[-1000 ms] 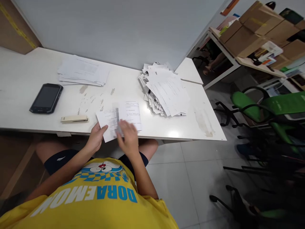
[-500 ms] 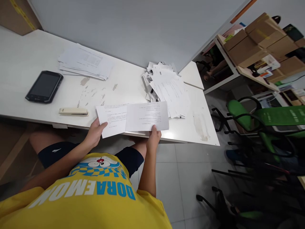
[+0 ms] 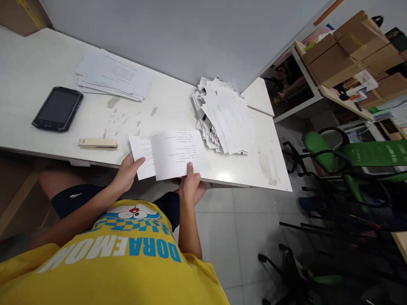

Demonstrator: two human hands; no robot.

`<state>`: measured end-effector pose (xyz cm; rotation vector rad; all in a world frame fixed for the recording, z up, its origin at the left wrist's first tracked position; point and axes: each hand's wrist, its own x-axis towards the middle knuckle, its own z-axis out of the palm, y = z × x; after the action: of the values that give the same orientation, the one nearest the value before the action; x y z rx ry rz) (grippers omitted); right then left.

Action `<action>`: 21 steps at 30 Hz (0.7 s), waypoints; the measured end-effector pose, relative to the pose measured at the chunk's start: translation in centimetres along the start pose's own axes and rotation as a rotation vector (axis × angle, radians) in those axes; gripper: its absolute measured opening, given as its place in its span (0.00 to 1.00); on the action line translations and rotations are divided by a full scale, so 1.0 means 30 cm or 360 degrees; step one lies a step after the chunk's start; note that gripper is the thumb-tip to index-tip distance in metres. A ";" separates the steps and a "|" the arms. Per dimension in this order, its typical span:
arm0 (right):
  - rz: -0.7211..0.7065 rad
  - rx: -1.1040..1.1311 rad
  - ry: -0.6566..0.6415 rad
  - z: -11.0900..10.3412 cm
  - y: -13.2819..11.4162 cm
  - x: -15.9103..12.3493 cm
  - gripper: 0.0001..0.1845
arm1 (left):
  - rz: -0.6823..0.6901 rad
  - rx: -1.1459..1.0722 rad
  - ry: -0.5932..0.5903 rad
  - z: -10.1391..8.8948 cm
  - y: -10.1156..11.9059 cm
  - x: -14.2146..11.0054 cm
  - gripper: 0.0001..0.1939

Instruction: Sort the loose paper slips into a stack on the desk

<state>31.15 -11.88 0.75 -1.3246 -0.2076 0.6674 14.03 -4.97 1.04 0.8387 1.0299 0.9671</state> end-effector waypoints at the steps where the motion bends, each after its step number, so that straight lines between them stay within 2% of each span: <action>1: 0.0005 -0.0038 0.0050 0.005 0.007 -0.008 0.17 | 0.0003 0.0003 -0.0007 -0.001 -0.002 0.001 0.26; 5: 0.0049 -0.0126 0.0103 0.022 0.013 -0.034 0.18 | 0.0003 0.0016 -0.0025 -0.003 -0.003 0.001 0.26; 8: 0.0096 -0.0034 -0.0021 0.038 -0.013 -0.053 0.19 | -0.0023 -0.0013 -0.0032 -0.001 0.005 -0.006 0.28; 12: 0.0277 0.0152 -0.0240 0.054 -0.057 -0.081 0.21 | -0.0060 -0.0159 -0.0105 0.008 0.026 -0.024 0.30; 18: 0.0523 0.0361 -0.0285 0.061 -0.099 -0.120 0.23 | -0.0097 -0.0318 -0.0171 0.026 0.043 -0.049 0.29; 21: 0.0612 0.0403 -0.0492 0.066 -0.124 -0.134 0.27 | -0.0094 -0.0328 -0.0195 0.030 0.042 -0.060 0.30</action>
<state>28.16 -12.84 5.66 -1.0196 -0.1116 1.1866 14.21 -6.30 3.00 0.6839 0.8301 0.9423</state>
